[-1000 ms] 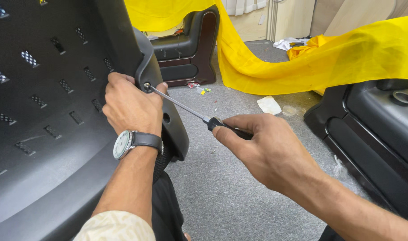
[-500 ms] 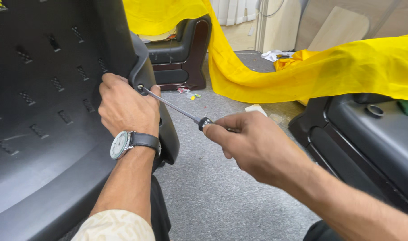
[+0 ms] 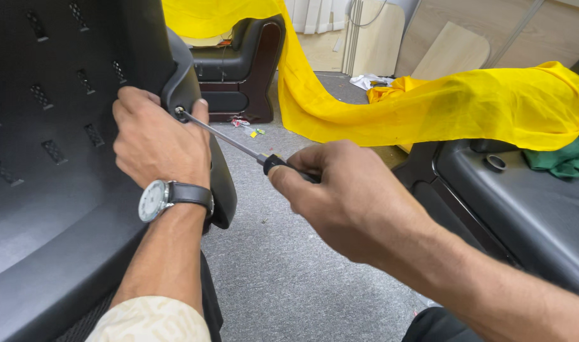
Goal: The person uses a screwdriver to tighten screws on the back of a black office chair, securing the armrest to the seat. The person holds the chair steady with one hand while turning the screwdriver with the other.
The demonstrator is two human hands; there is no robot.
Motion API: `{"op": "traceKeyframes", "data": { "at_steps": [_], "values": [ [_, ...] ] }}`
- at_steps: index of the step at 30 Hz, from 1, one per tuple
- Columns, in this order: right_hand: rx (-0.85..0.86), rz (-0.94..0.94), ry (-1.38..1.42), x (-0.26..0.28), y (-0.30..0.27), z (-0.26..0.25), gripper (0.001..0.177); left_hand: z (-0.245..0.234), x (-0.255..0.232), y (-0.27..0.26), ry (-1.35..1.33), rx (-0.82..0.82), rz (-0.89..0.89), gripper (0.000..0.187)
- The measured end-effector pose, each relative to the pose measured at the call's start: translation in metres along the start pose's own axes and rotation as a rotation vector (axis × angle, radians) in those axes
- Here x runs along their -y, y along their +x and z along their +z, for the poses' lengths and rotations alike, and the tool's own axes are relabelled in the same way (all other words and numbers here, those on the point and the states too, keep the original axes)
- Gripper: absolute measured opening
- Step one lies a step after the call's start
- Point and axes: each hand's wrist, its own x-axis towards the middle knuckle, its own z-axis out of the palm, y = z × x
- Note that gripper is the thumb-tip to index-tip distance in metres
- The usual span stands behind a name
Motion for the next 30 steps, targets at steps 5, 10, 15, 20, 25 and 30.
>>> {"op": "traceKeyframes", "data": {
  "at_steps": [5,10,15,20,25,30],
  "values": [
    [0.382,0.394,0.616,-0.009,0.014,-0.004,0.038,-0.001,0.008,0.008,-0.006,-0.022,0.023,0.053],
    [0.530,0.345,0.792,-0.014,0.031,-0.013,0.032,0.006,0.010,0.006,-0.023,-0.049,0.008,0.052],
    [0.515,0.328,0.652,0.001,0.038,-0.018,0.034,0.013,0.010,0.009,-0.035,-0.046,-0.040,0.054],
    [0.309,0.338,0.239,0.020,0.029,-0.015,0.042,0.014,0.012,0.008,-0.017,-0.047,-0.025,0.056],
    [0.242,0.262,0.001,0.033,0.027,-0.019,0.044,0.018,0.010,0.010,-0.002,-0.014,-0.051,0.059],
    [0.211,0.169,-0.212,0.040,0.023,-0.016,0.047,0.018,0.010,0.010,0.004,-0.021,-0.019,0.060]
  ]
}}
